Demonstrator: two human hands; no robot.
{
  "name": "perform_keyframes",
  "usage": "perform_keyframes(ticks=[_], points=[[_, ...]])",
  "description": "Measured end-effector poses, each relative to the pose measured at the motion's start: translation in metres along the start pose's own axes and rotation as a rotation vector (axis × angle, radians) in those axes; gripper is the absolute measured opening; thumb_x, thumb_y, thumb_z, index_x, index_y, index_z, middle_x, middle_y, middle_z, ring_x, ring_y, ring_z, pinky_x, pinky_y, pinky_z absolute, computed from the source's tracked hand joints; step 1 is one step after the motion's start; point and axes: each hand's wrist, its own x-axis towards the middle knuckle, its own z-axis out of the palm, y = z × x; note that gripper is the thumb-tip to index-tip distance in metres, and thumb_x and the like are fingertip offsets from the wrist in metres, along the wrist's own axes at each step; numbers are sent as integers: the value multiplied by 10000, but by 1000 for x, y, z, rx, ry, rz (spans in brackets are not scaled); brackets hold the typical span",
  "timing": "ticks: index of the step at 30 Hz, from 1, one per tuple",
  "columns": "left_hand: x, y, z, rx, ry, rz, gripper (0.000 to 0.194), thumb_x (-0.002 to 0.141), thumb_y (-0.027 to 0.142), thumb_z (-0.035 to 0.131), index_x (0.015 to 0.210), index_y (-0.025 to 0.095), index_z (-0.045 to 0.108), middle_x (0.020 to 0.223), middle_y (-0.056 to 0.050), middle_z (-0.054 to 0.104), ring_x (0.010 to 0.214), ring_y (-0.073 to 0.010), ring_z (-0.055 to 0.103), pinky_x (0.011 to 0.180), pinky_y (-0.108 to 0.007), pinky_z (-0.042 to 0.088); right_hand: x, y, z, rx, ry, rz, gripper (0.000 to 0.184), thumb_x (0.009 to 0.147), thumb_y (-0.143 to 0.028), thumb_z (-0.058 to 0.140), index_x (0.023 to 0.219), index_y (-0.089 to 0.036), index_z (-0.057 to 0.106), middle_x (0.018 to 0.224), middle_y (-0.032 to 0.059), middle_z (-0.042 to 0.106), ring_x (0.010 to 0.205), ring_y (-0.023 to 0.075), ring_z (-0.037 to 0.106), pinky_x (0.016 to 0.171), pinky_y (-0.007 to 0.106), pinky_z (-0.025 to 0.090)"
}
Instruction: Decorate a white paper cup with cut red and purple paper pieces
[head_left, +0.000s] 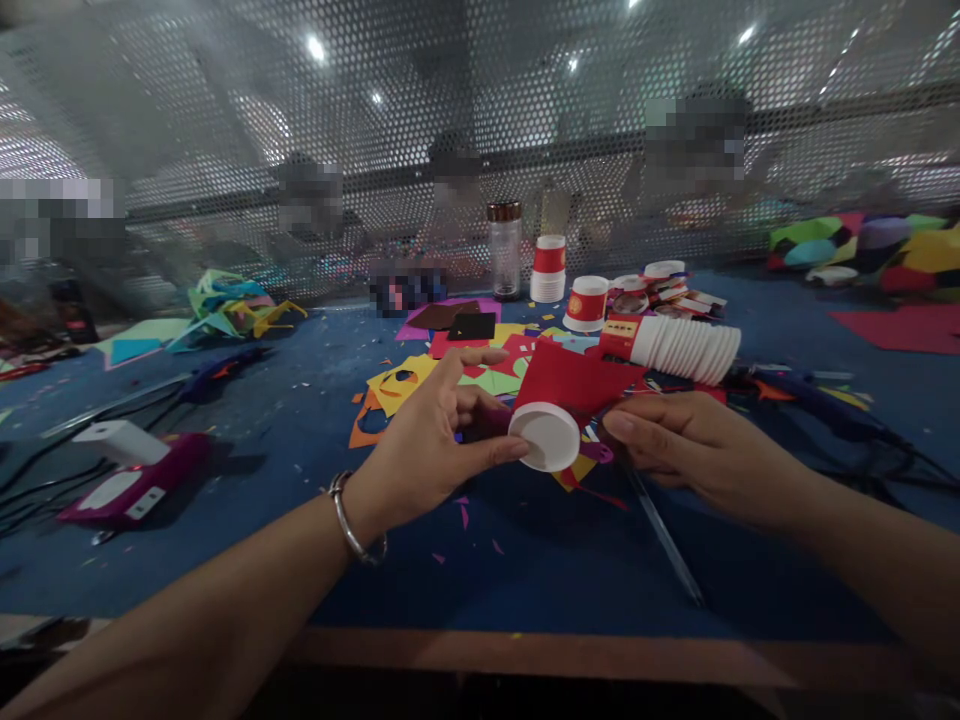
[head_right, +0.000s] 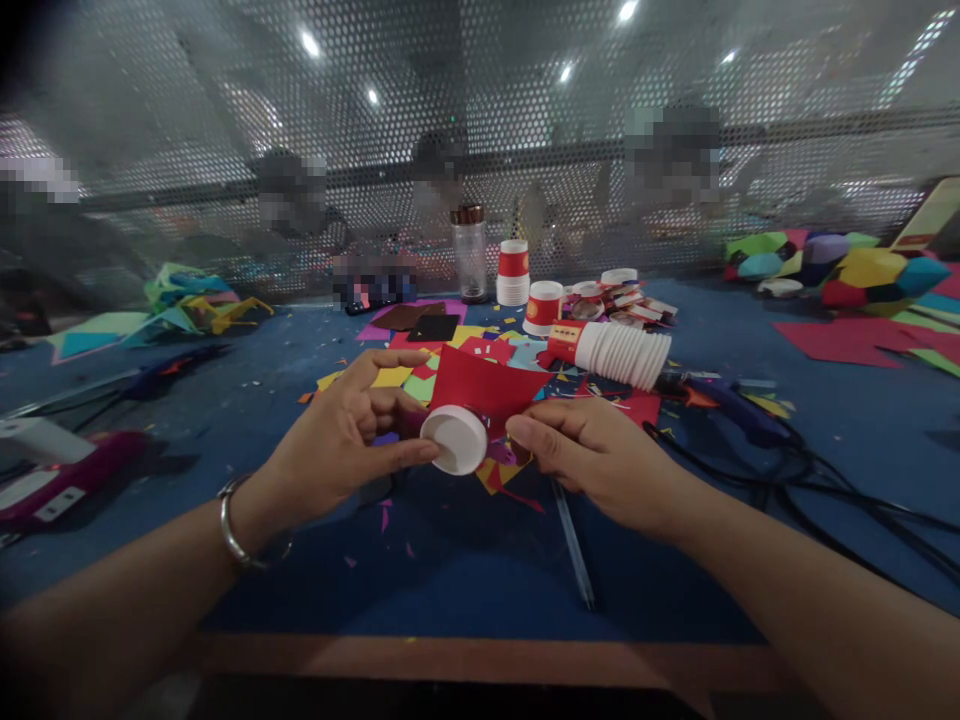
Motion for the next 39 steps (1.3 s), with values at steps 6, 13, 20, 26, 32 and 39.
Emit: perform_keyframes(ticks=[6, 13, 20, 26, 32, 39], points=[[2, 2, -1, -33, 103, -24, 794, 681, 225, 910, 1295, 214, 408, 830, 23, 732, 770, -158, 733, 711, -269, 580, -1, -2, 0, 11, 18, 6, 622, 808, -806, 636, 652, -225, 478, 555, -92, 263, 458, 66, 190, 382, 230, 144], [0, 5, -1, 37, 116, 26, 802, 679, 205, 897, 1315, 214, 408, 783, 44, 706, 753, -159, 728, 696, -275, 578, -1, -5, 2, 27, -4, -3, 642, 805, -815, 632, 627, -230, 437, 550, -91, 263, 459, 62, 184, 378, 231, 137], [1, 5, 1, 37, 113, 56, 783, 675, 197, 903, 1305, 200, 438, 785, 36, 706, 787, -165, 740, 743, -270, 586, -1, -4, 2, 16, -5, 10, 635, 805, -820, 625, 640, -234, 445, 549, -89, 251, 461, 68, 189, 379, 233, 132], [0, 6, 2, 32, 113, 63, 772, 684, 198, 905, 1307, 198, 450, 768, 46, 694, 774, -161, 742, 734, -263, 586, -1, -4, 2, -4, -5, 19, 647, 802, -839, 608, 644, -234, 441, 549, -94, 241, 461, 70, 186, 382, 230, 148], [0, 3, 1, 88, 123, 81, 767, 683, 226, 906, 1314, 217, 469, 775, 47, 690, 767, -167, 738, 735, -288, 584, -2, -5, 3, -19, 2, 21, 632, 815, -825, 606, 658, -230, 460, 549, -92, 250, 458, 73, 202, 396, 233, 156], [0, 7, 3, 47, 149, 74, 772, 687, 189, 892, 1306, 212, 431, 758, 61, 701, 759, -158, 734, 717, -280, 573, -2, -4, 2, -12, 9, 7, 630, 827, -819, 599, 663, -218, 498, 546, -87, 275, 460, 72, 210, 395, 235, 150]])
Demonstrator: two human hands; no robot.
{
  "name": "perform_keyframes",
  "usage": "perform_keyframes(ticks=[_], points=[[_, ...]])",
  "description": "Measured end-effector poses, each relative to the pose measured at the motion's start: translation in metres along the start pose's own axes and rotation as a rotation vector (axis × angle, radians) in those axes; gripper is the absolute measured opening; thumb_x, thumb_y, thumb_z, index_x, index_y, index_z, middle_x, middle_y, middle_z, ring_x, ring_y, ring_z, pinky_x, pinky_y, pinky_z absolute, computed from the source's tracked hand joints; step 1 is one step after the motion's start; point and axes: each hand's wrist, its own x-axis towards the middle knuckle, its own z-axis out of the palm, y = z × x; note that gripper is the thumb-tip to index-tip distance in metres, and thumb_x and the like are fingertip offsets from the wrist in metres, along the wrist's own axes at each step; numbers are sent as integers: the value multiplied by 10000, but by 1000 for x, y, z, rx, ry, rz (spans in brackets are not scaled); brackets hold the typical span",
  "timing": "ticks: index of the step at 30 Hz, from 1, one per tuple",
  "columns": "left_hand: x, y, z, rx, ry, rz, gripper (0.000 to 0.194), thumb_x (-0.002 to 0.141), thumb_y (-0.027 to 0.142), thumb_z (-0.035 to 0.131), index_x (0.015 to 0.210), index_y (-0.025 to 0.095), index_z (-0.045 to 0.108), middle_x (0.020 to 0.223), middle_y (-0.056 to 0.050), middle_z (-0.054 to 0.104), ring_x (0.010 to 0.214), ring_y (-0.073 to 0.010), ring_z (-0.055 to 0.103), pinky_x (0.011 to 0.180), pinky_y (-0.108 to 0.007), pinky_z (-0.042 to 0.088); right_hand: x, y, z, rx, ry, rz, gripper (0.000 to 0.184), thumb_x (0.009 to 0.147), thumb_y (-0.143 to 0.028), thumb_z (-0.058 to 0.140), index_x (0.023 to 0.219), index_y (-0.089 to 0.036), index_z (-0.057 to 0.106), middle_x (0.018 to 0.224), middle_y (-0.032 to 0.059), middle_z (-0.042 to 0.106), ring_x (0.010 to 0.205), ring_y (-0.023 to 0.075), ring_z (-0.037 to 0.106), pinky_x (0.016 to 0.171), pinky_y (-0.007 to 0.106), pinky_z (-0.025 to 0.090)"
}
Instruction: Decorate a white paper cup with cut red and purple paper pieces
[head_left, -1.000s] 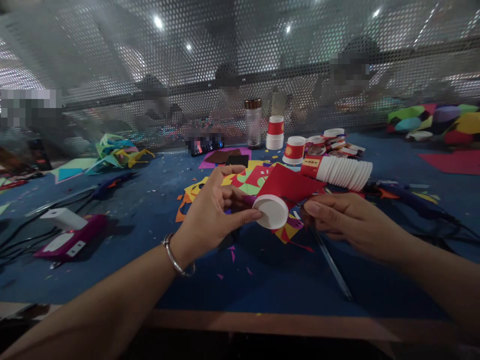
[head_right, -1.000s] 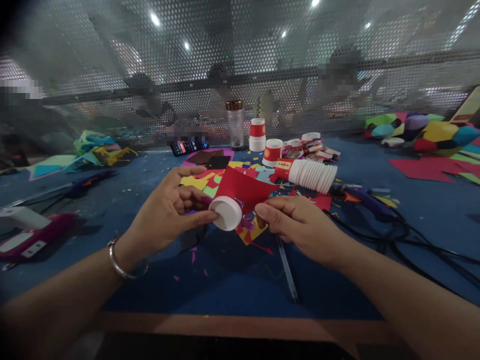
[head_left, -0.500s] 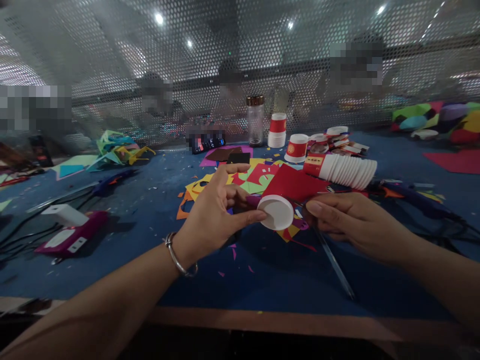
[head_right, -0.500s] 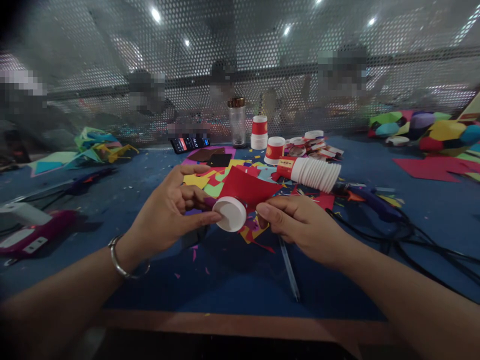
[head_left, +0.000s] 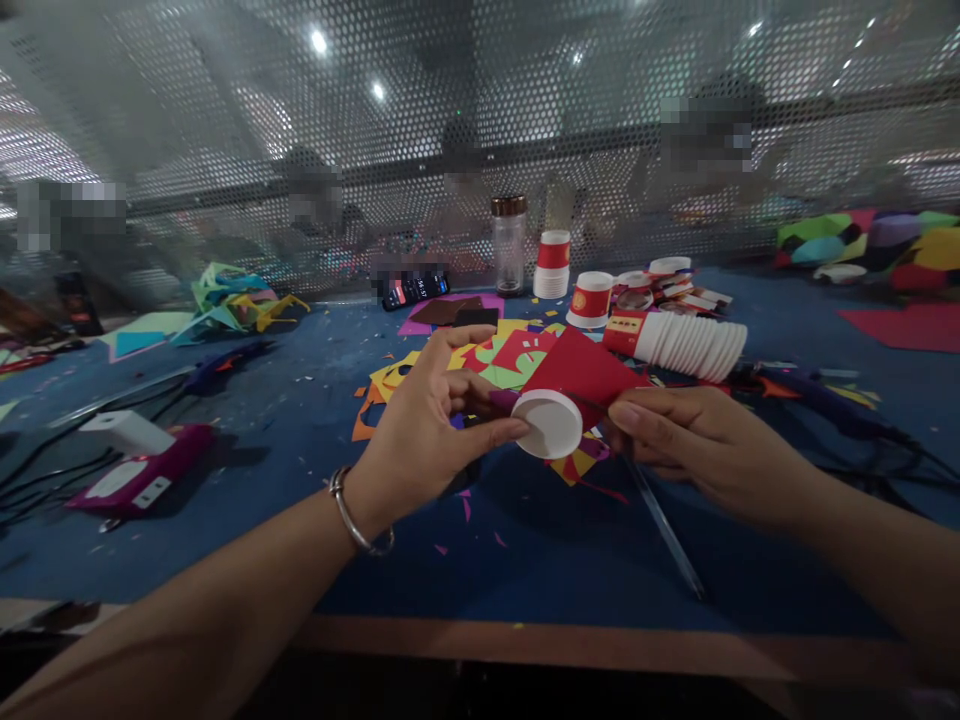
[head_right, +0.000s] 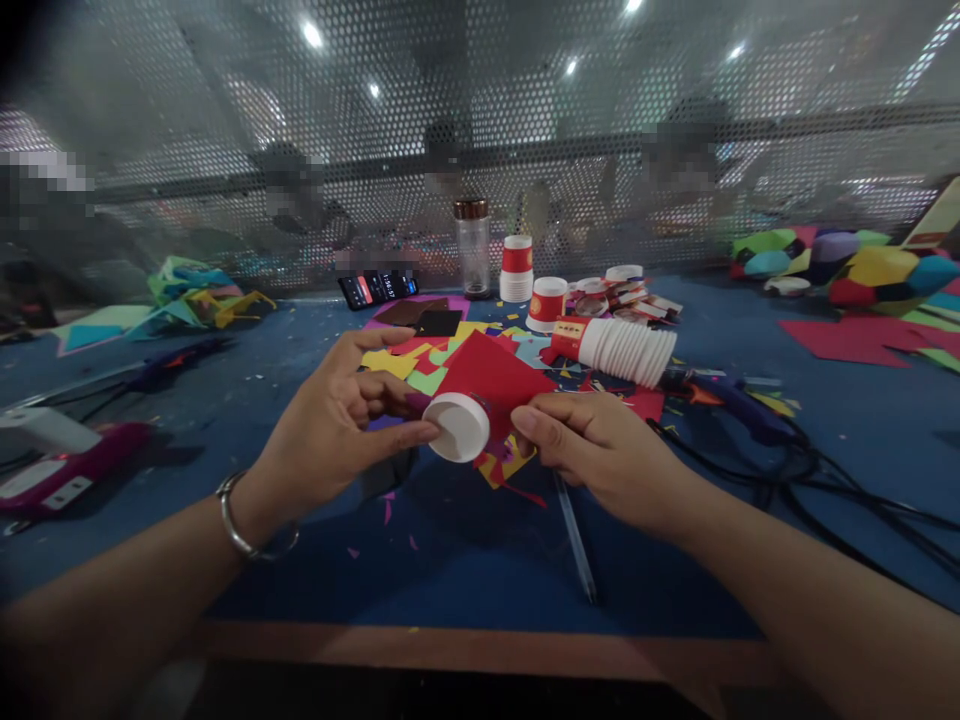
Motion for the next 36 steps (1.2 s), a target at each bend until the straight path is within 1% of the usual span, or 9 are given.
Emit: perform_keyframes(ticks=[5, 11, 16, 21, 26, 32, 36], points=[[0, 1, 0, 6, 10, 9, 765, 695, 204, 897, 1300, 212, 429, 753, 64, 704, 737, -157, 728, 684, -275, 561, 0, 1, 1, 39, -14, 20, 612, 841, -802, 600, 711, -205, 557, 542, -94, 264, 466, 70, 181, 394, 233, 113], [-1, -1, -2, 25, 5, 29, 734, 701, 245, 908, 1298, 206, 483, 808, 22, 740, 808, -182, 756, 775, -311, 588, 2, 0, 1, 47, -22, 30, 621, 819, -817, 609, 713, -206, 563, 536, -91, 284, 462, 71, 183, 386, 233, 122], [-2, -1, -3, 54, 4, 36, 736, 722, 257, 899, 1327, 204, 485, 820, 15, 748, 815, -189, 758, 769, -312, 589, 2, -2, 0, 38, -26, 46, 621, 820, -816, 611, 726, -203, 587, 534, -87, 295, 460, 75, 197, 392, 238, 126], [-3, -1, -2, 55, 14, 39, 735, 723, 230, 892, 1330, 204, 479, 799, 30, 733, 795, -174, 749, 774, -307, 592, 3, 0, 0, 31, -32, 74, 628, 813, -831, 597, 719, -211, 569, 525, -100, 268, 453, 73, 169, 388, 236, 123], [-3, 0, -2, 86, 7, 40, 735, 732, 245, 885, 1340, 209, 474, 801, 30, 728, 793, -180, 748, 781, -322, 591, 3, -1, 2, 26, -15, 69, 631, 816, -822, 598, 717, -199, 588, 524, -98, 276, 451, 71, 179, 385, 231, 126], [-5, -1, -3, 157, -6, 70, 732, 751, 256, 882, 1365, 234, 485, 817, 39, 707, 817, -180, 744, 769, -318, 567, 4, -2, 3, 46, -27, 28, 627, 812, -812, 622, 640, -230, 466, 539, -99, 248, 450, 65, 169, 375, 223, 126], [-6, -1, -2, 185, -15, 78, 742, 760, 275, 879, 1387, 238, 482, 815, 36, 705, 794, -184, 735, 735, -316, 545, 3, -2, 3, 19, -23, 31, 648, 804, -829, 612, 628, -232, 431, 547, -97, 243, 454, 63, 182, 371, 216, 134]])
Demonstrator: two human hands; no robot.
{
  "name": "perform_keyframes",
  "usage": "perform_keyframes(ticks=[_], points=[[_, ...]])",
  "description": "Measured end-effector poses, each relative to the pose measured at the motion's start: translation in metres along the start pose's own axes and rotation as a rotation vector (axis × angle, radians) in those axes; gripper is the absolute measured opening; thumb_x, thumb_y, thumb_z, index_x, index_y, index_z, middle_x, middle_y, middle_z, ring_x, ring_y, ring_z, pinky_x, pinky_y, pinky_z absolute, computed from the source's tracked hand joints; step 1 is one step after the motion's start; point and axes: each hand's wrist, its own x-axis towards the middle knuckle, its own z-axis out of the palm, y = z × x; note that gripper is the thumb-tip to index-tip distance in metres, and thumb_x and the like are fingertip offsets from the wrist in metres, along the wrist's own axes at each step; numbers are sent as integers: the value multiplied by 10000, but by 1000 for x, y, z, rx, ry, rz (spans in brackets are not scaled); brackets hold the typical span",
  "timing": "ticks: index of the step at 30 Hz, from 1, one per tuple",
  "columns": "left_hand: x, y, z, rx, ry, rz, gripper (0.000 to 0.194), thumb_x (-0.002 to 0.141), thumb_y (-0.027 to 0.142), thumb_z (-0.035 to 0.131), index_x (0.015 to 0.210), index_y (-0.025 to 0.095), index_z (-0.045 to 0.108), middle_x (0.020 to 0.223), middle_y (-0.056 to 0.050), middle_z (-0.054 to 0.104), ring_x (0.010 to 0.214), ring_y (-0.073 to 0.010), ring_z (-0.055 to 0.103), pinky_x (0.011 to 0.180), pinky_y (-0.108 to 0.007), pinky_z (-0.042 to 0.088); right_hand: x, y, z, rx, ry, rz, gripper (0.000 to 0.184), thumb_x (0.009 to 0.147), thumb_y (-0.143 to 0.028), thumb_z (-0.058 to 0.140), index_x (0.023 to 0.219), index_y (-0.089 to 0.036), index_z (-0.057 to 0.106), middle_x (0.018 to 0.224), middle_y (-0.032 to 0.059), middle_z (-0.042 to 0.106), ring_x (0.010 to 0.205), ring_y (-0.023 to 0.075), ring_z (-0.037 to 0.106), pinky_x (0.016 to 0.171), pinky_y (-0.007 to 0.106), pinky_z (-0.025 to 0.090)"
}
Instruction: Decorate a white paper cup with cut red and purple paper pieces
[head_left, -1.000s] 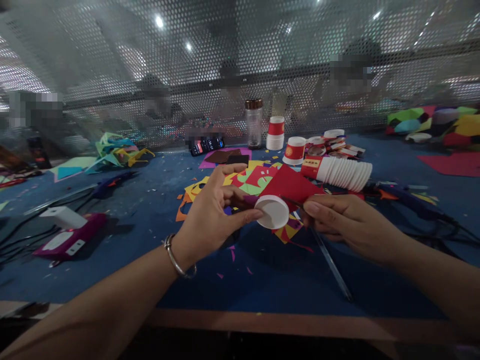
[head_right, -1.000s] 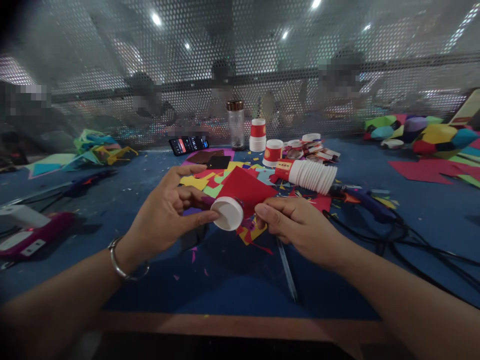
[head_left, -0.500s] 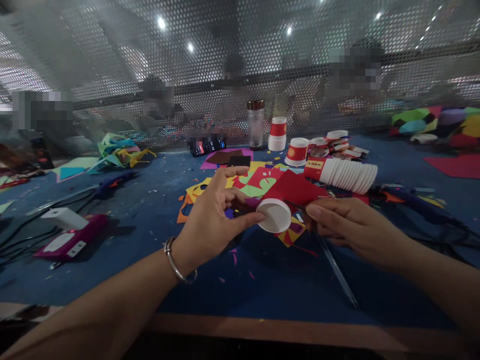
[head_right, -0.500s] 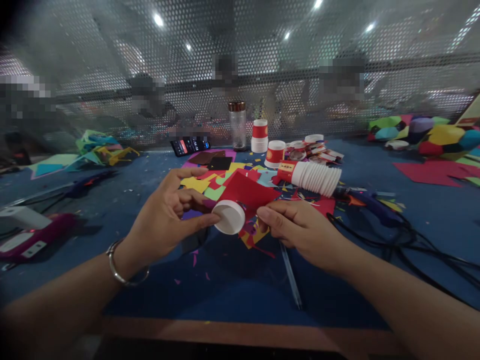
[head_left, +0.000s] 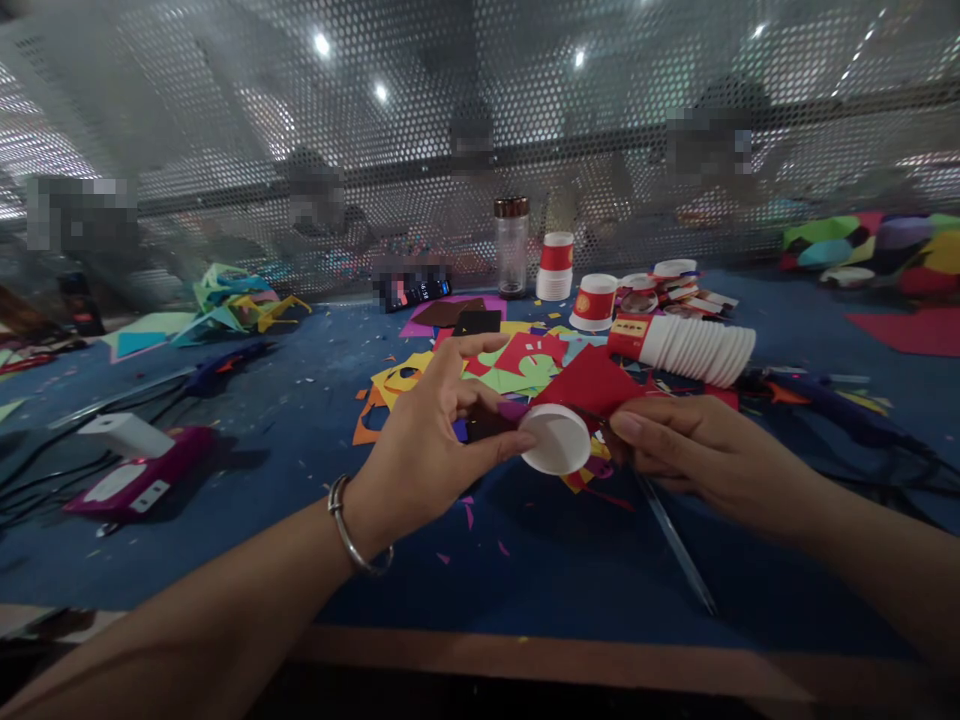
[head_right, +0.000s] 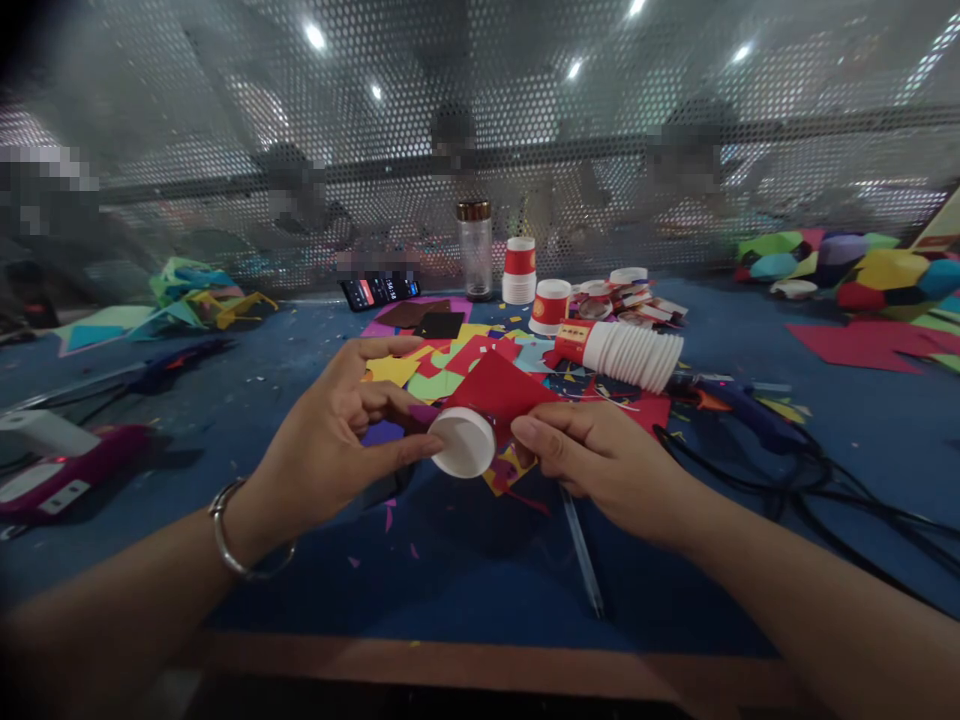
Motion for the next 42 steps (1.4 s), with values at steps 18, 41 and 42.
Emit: perform_keyframes(ticks=[18, 41, 42], points=[[1, 2, 0, 22, -4, 33, 710, 782, 227, 837, 1389, 229, 468, 803, 41, 690, 779, -171, 711, 757, -321, 542, -3, 1, -2, -103, 20, -61, 622, 857, -799, 575, 643, -220, 501, 555, -81, 292, 458, 74, 217, 379, 229, 166], [1, 0, 2, -171, -41, -13, 681, 825, 242, 809, 1363, 215, 392, 879, 23, 712, 816, -162, 714, 746, -300, 555, -2, 6, -5, -182, 33, -91, 581, 878, -742, 598, 677, -197, 595, 581, -42, 413, 477, 86, 295, 406, 238, 204], [1, 0, 2, -167, -42, -11, 677, 825, 240, 807, 1362, 214, 396, 881, 21, 713, 818, -163, 713, 745, -299, 555, -2, 6, -6, -185, 31, -86, 573, 878, -734, 606, 679, -197, 599, 578, -45, 407, 477, 86, 291, 406, 239, 201]])
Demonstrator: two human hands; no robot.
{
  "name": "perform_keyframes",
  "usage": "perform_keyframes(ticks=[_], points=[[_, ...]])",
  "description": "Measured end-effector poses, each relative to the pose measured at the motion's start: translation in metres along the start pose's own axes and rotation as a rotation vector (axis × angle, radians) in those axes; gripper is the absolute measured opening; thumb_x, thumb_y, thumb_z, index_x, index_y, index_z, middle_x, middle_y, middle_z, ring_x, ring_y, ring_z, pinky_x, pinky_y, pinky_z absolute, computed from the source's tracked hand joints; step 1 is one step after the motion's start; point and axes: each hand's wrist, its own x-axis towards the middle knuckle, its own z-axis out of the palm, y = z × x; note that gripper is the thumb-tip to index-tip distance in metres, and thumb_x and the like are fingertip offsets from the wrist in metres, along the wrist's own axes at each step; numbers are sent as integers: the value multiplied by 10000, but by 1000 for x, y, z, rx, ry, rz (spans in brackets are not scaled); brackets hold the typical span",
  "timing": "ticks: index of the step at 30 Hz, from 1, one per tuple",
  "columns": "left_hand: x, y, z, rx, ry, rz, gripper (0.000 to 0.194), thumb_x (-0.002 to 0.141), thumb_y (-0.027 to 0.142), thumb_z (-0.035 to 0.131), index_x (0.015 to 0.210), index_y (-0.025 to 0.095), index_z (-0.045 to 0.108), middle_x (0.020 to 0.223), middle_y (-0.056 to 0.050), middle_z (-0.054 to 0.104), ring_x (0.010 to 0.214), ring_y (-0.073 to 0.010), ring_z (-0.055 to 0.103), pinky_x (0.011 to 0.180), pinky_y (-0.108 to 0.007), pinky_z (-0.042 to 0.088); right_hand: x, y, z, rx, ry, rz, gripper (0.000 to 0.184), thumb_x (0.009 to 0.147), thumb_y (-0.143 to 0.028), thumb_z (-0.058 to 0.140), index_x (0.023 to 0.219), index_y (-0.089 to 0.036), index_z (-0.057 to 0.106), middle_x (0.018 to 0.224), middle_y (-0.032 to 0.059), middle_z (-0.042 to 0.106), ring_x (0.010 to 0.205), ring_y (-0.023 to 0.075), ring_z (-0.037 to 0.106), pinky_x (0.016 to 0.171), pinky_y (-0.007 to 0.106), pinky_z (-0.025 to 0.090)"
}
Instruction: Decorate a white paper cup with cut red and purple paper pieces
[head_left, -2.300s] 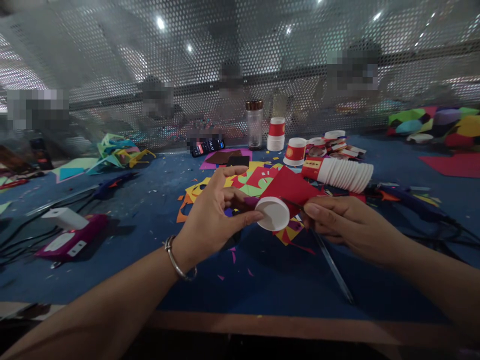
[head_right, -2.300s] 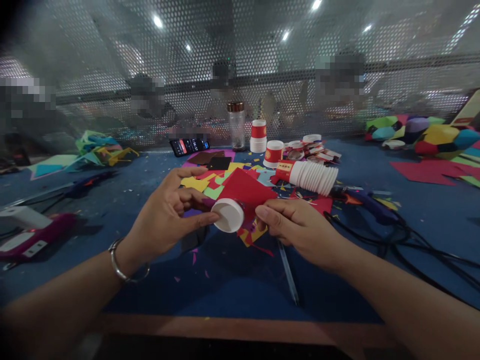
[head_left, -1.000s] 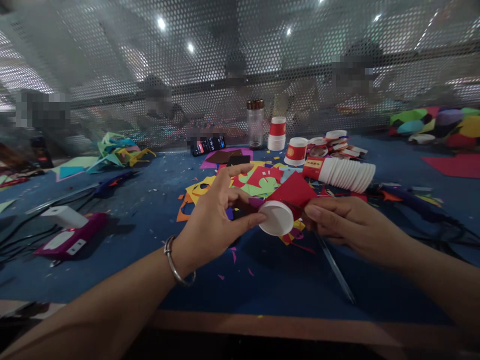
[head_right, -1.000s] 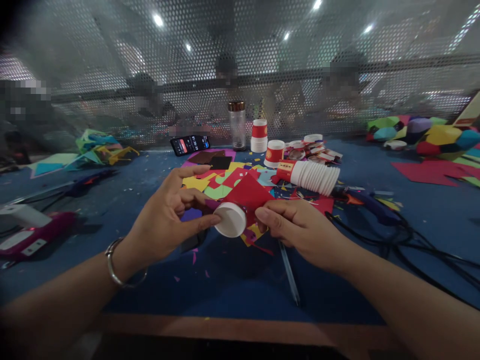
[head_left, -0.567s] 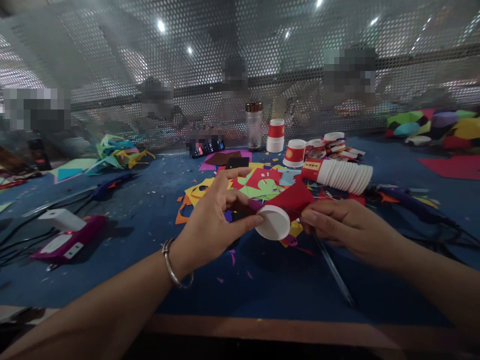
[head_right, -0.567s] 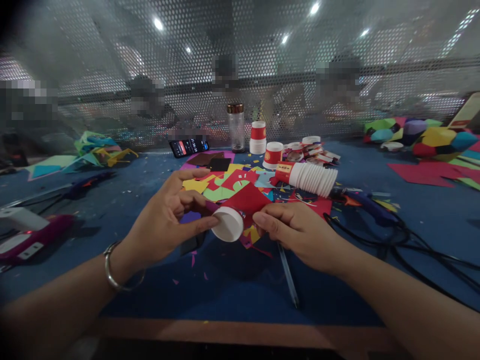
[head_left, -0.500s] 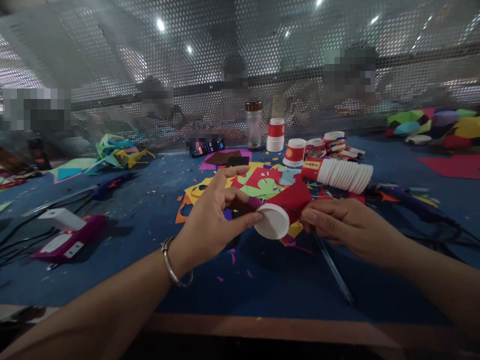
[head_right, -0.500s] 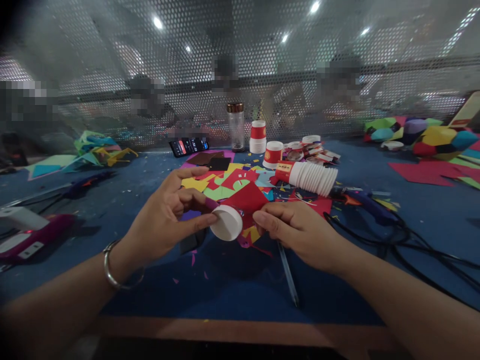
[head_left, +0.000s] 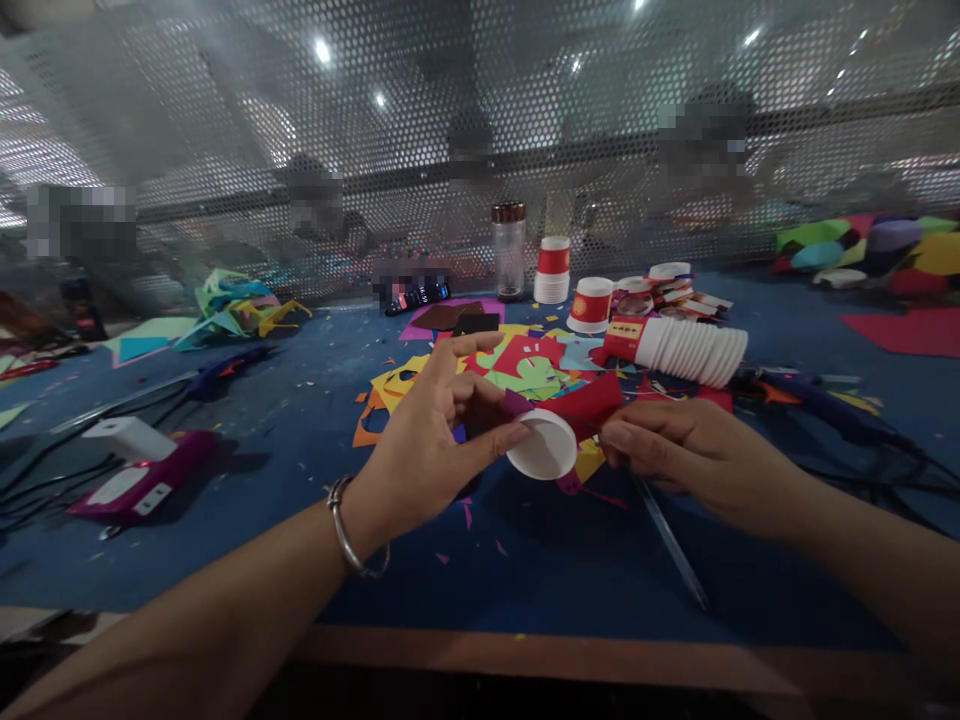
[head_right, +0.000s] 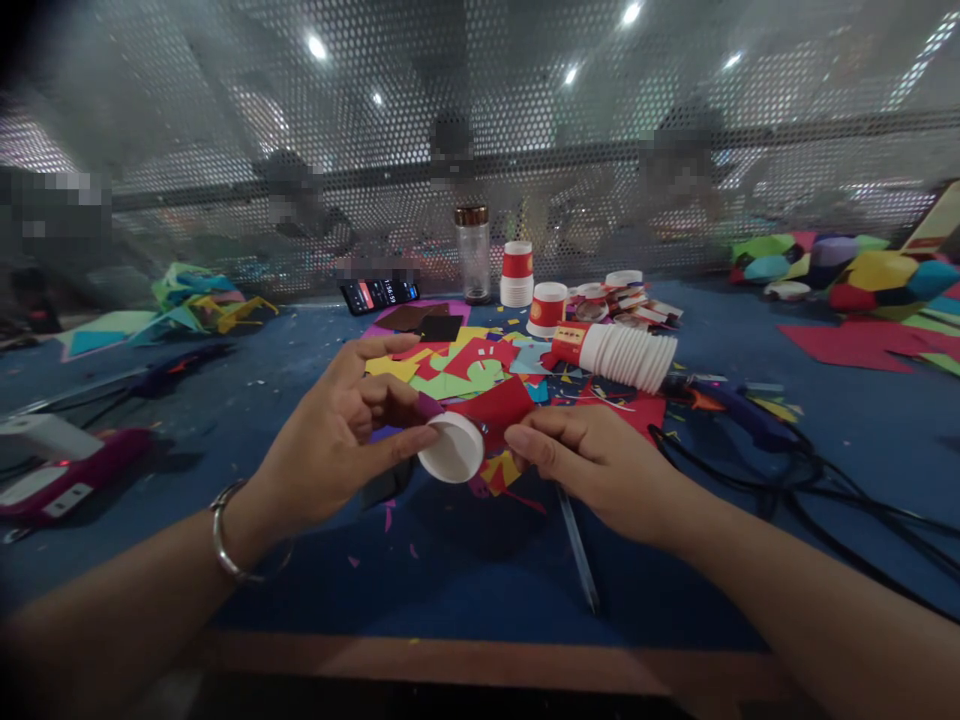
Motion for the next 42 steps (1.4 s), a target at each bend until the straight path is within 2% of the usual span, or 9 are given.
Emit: perform_keyframes(ticks=[5, 9, 14, 19, 24, 28, 32, 36, 42], points=[[1, 1, 0, 6, 15, 26, 662, 813, 221, 813, 1348, 219, 424, 850, 38, 694, 790, -143, 693, 745, -287, 557, -2, 1, 0, -32, -2, 4, 585, 893, -747, 572, 679, -202, 579, 610, -29, 444, 502, 94, 334, 418, 247, 223], [1, 0, 0, -5, -19, 26, 667, 818, 208, 806, 1354, 219, 410, 841, 32, 707, 774, -146, 701, 741, -289, 560, -1, 2, 0, -64, -4, -27, 592, 931, -742, 515, 689, -206, 576, 586, -45, 403, 485, 90, 296, 414, 254, 209], [1, -3, -1, 36, -37, 32, 653, 833, 241, 814, 1353, 231, 420, 913, -6, 710, 821, -177, 732, 768, -321, 578, -1, 2, 1, -103, -4, -61, 564, 960, -701, 501, 696, -210, 585, 578, -48, 391, 484, 94, 296, 409, 254, 217], [0, -2, 0, 1, -32, 25, 633, 831, 252, 815, 1334, 235, 430, 978, -18, 707, 804, -163, 725, 767, -321, 581, 0, -1, 0, -121, 13, -69, 567, 958, -696, 506, 666, -214, 560, 579, -38, 418, 493, 101, 332, 432, 261, 255], [2, -2, -3, -29, -132, -77, 662, 804, 274, 831, 1327, 219, 430, 863, 18, 718, 816, -164, 718, 764, -301, 548, -1, 1, 0, -97, 16, -39, 551, 926, -692, 569, 658, -212, 547, 617, -19, 474, 545, 116, 421, 470, 257, 318], [5, -3, -8, -50, -214, -184, 714, 752, 244, 859, 1327, 217, 436, 842, 25, 720, 809, -166, 717, 734, -286, 533, -1, 2, 0, -76, 5, -34, 556, 931, -698, 558, 670, -208, 549, 623, -23, 456, 526, 102, 384, 434, 243, 274], [6, -1, -10, -59, -164, -196, 756, 736, 241, 867, 1349, 201, 427, 876, 2, 741, 838, -178, 731, 755, -294, 538, 0, 1, -1, -53, 11, -29, 564, 915, -713, 576, 668, -205, 561, 616, -26, 446, 511, 95, 368, 407, 234, 242], [6, 0, -9, -48, -116, -156, 757, 744, 228, 862, 1358, 198, 420, 853, 7, 747, 823, -176, 737, 740, -285, 540, 0, 2, -2, -36, 15, -46, 567, 917, -724, 564, 669, -215, 535, 586, -53, 382, 471, 82, 285, 385, 232, 189], [5, 2, -6, -33, -66, -85, 732, 756, 235, 865, 1346, 205, 433, 823, 24, 751, 808, -163, 737, 795, -299, 563, -2, 2, -3, -70, 7, -38, 597, 938, -748, 490, 683, -210, 541, 594, -48, 385, 472, 83, 279, 392, 243, 196]])
